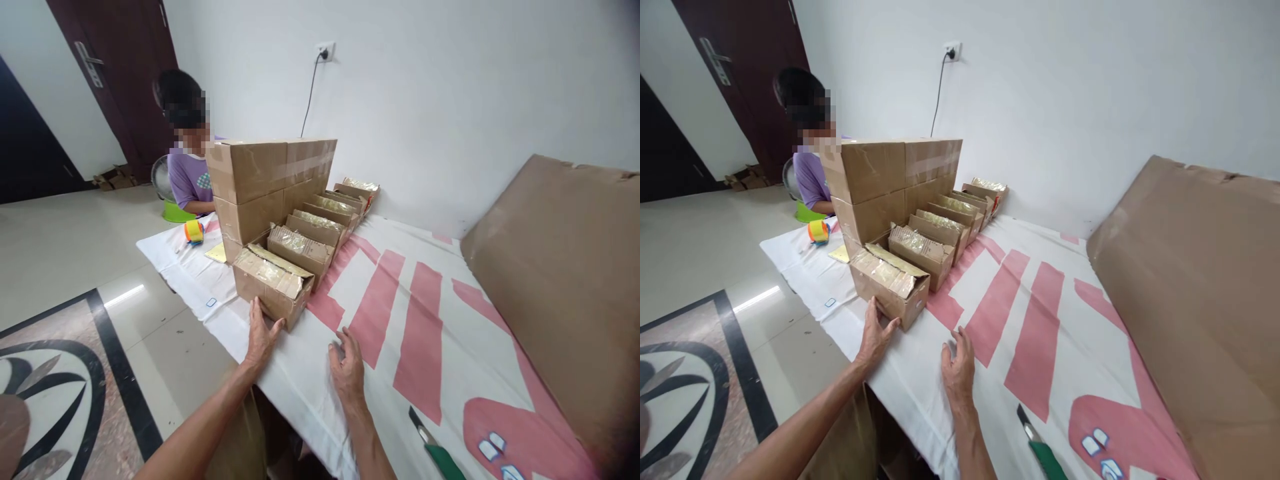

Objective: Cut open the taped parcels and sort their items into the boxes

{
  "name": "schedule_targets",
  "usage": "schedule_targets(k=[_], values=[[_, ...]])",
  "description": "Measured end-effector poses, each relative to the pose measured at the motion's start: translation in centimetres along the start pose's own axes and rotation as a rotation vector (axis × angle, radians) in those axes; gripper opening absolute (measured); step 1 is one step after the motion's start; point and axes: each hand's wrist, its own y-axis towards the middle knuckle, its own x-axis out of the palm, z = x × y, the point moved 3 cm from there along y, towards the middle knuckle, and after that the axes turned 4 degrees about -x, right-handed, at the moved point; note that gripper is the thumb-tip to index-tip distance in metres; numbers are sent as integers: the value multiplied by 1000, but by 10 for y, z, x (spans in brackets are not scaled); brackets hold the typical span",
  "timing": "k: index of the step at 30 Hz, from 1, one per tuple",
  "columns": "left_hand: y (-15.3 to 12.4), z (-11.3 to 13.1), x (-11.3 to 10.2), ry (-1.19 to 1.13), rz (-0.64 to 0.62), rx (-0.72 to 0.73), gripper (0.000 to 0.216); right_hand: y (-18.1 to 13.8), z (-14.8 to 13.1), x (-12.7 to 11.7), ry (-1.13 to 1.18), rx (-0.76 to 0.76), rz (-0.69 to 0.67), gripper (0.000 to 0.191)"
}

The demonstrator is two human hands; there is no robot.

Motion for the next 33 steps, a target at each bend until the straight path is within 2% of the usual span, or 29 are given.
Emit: schedule_targets(k=[3,6,8,11,14,16,19,21,25,29,33], values=[[3,6,0,62,-21,0,97,3,0,-1,11,2,-21,39],[7,11,-20,152,-62,10,84,5,0,-1,23,3,-47,41],[14,11,-49,225,-68,8,66,6,0,0,24,6,-57,41],[39,8,-108,353,-19,-43,42,7,0,0,16,4,-58,41],[75,-1,-156,474,6,-133,40,8,1,0,5,-5,-54,39],[96,-6,-172,533,-23,-181,37,10,1,0,-3,-11,-53,37],[118,-11,-174,582,-109,-229,24,12,2,0,-14,-13,-58,36],[127,-12,-171,583,-159,-254,25,12,2,-1,-20,-7,-62,36],[131,-7,-172,496,-163,-288,21,12,-1,-3,-22,6,-67,35],[110,13,-180,270,-117,-278,8,16,-8,-4,0,33,-81,30],[64,47,-170,-38,-202,-240,14,27,-23,-7,59,113,-120,29]])
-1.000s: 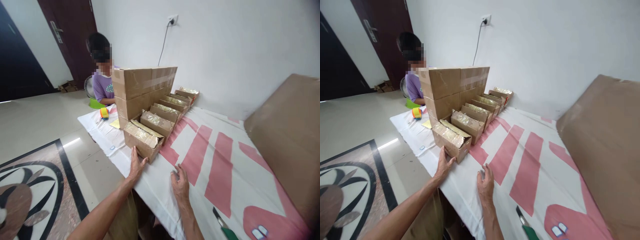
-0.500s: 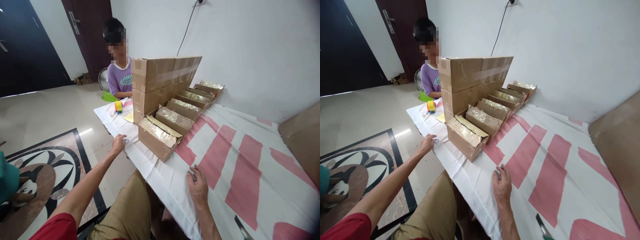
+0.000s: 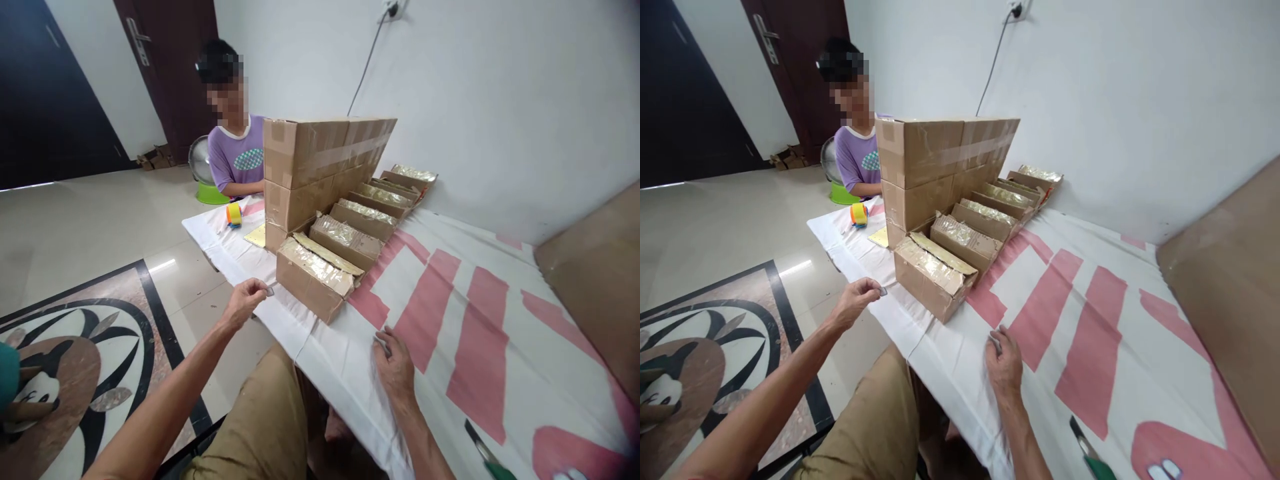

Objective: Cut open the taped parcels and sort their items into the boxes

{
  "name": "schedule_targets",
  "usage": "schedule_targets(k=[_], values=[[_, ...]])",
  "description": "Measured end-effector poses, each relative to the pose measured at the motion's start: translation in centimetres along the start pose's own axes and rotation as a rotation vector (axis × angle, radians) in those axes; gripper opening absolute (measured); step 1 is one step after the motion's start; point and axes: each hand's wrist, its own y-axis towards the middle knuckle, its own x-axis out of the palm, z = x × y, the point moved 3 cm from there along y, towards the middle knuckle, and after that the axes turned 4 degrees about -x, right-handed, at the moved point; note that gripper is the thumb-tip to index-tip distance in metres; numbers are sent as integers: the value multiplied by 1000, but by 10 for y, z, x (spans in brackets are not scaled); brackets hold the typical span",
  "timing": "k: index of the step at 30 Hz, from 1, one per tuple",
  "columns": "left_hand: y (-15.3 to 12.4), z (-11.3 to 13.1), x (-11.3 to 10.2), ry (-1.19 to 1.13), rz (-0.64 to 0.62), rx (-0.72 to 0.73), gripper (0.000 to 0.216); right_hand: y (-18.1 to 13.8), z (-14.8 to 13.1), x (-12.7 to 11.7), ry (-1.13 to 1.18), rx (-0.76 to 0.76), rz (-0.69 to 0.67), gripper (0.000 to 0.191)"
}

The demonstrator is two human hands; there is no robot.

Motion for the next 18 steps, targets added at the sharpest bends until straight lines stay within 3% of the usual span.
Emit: schedule_targets(k=[5,10,13,18], values=[[-62,20,54,-228,-162,12,26,-10,-50,-18,142,111,-99,45],[-118,21,115,-323,-323,-21,39,-70,-113,-34,285,145,-209,34],[-148,19,147,-343,-409,-42,44,-97,-119,-48,314,187,-182,31],[-188,22,194,-317,-589,-42,47,-122,-98,-91,289,240,-60,16]])
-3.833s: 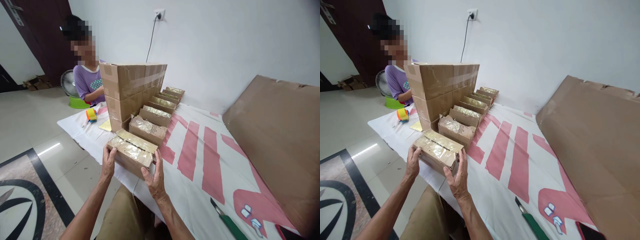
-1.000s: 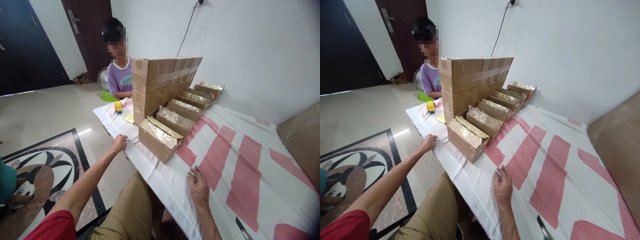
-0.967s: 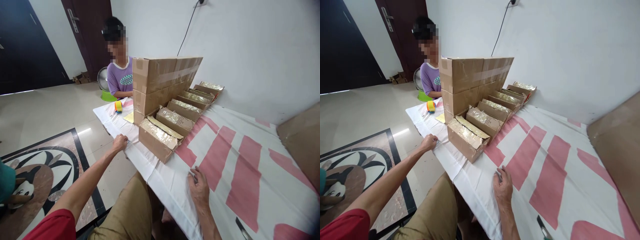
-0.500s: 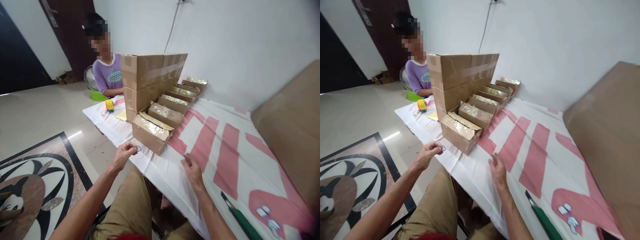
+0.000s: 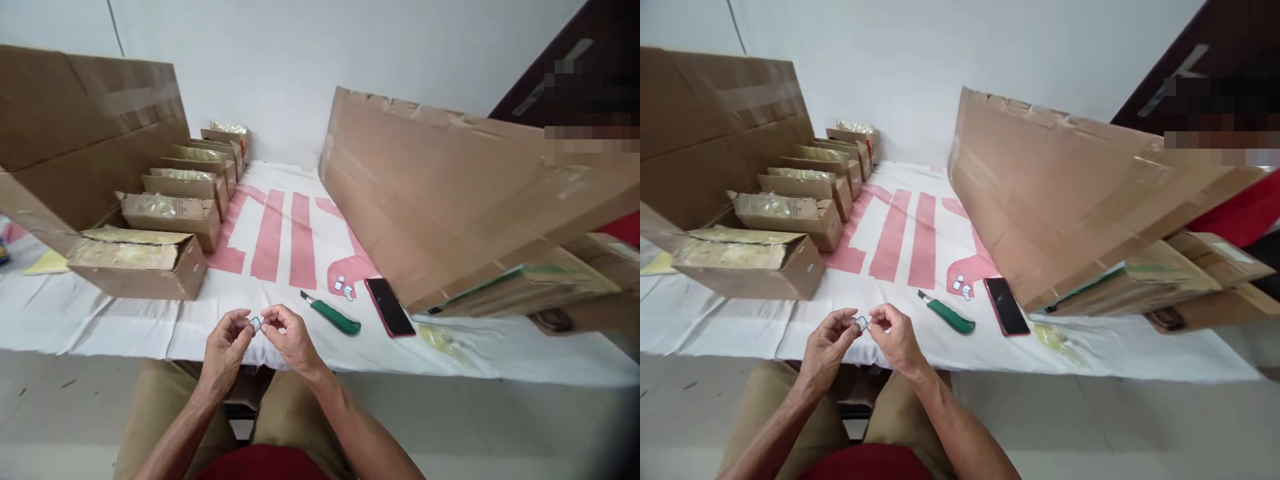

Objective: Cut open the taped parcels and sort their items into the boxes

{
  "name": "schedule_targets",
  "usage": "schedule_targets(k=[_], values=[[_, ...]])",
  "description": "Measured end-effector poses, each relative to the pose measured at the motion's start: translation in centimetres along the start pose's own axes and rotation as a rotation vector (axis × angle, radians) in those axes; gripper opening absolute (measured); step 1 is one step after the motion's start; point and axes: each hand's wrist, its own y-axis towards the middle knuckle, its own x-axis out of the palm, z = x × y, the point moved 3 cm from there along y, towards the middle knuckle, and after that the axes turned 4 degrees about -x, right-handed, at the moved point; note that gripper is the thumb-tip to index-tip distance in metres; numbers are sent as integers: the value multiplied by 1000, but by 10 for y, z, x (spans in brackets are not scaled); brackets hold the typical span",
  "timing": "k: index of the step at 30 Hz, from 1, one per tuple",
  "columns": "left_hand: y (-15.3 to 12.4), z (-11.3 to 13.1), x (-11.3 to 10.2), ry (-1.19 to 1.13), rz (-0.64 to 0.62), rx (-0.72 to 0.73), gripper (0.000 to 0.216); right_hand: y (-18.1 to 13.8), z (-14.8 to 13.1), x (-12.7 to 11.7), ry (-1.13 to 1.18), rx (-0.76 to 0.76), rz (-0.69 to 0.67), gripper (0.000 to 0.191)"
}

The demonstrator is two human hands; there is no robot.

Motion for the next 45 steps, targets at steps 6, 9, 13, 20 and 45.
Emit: schedule_targets(k=[6,9,13,20,45], values=[[-5,-13,37,76,-106,20,41,-19,12,-70,-67,12,116,12],[-6,-17,30,209,-56,84,36,-20,28,-132,-138,50,220,20],[-4,-24,16,434,47,201,30,-12,56,-210,-277,107,333,26],[-1,-50,13,550,40,335,24,26,80,-226,-507,152,261,22],[-7,-48,14,516,26,497,17,56,72,-200,-1231,260,-18,22]])
